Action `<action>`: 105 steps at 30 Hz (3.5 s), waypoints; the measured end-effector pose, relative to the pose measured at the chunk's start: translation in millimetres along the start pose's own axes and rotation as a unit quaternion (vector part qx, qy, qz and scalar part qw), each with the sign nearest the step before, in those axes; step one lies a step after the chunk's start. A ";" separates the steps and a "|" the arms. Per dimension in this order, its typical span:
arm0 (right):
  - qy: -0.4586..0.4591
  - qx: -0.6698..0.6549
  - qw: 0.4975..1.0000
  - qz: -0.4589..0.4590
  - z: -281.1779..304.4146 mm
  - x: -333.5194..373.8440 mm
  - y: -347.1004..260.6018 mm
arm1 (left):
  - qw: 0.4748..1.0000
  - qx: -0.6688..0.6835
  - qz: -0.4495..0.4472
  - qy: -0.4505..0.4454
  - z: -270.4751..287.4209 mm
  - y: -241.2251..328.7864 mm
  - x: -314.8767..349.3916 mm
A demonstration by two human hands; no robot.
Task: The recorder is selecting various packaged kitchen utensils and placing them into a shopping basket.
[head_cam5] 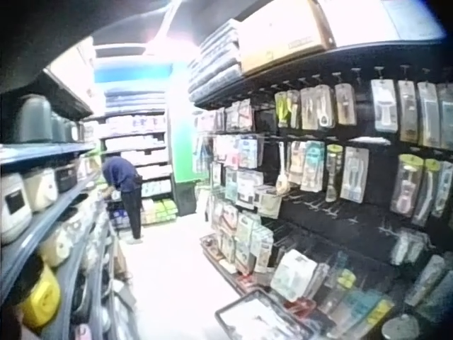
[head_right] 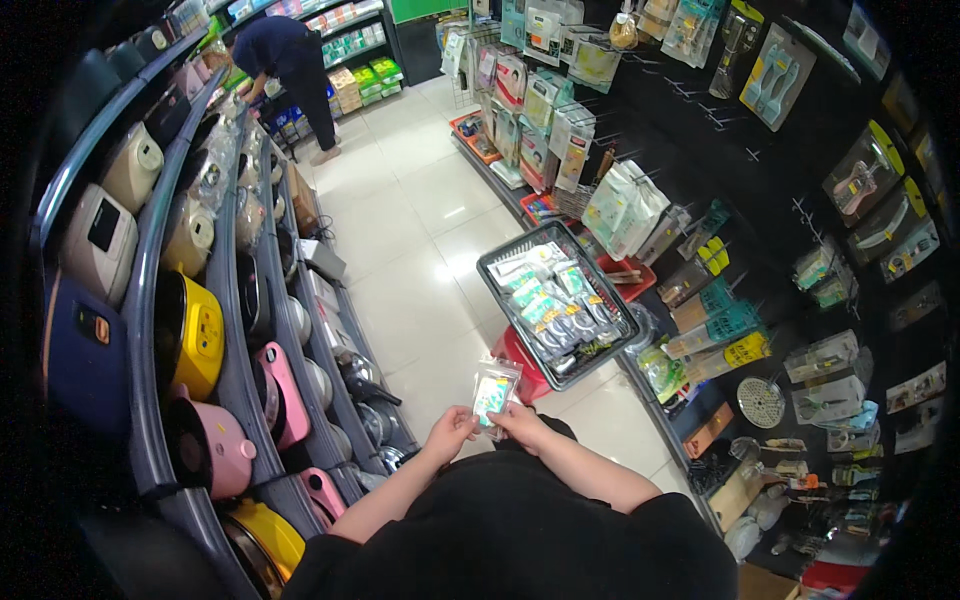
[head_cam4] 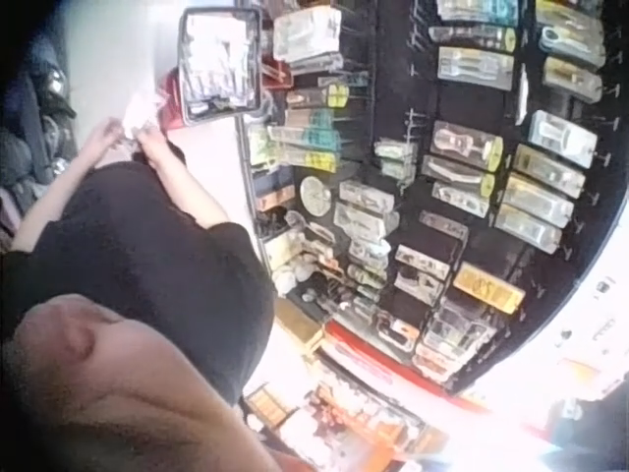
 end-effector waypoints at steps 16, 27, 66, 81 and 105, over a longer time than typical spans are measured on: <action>-0.024 0.035 0.999 0.004 77.9 -80.2 -116.3 | 0.999 0.029 0.044 0.007 -15.3 78.7 -155.4; 0.119 -0.099 0.988 0.016 149.1 -92.2 -130.7 | 0.989 -0.034 0.142 -0.015 -0.4 85.1 -279.3; 0.469 -0.383 0.784 0.134 13.3 -91.0 -57.6 | 0.876 -0.242 0.245 -0.338 -25.5 41.1 -433.9; 0.510 -0.483 0.663 0.262 -40.2 83.0 129.0 | 0.756 -0.338 0.236 -0.508 -114.8 -36.2 -186.5; 0.563 -0.542 0.552 0.290 30.0 226.3 232.5 | 0.714 -0.283 0.105 -0.631 -399.9 -135.7 -113.7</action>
Point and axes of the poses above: each hand's wrist, its own x-axis away from the middle knuckle, its own z-axis out of the back of the hand, y = z × x, the point moved 3 cm from there along -x, towards the middle knuckle, and after that the axes turned 2 degrees about -z, right-handed, at the moved point
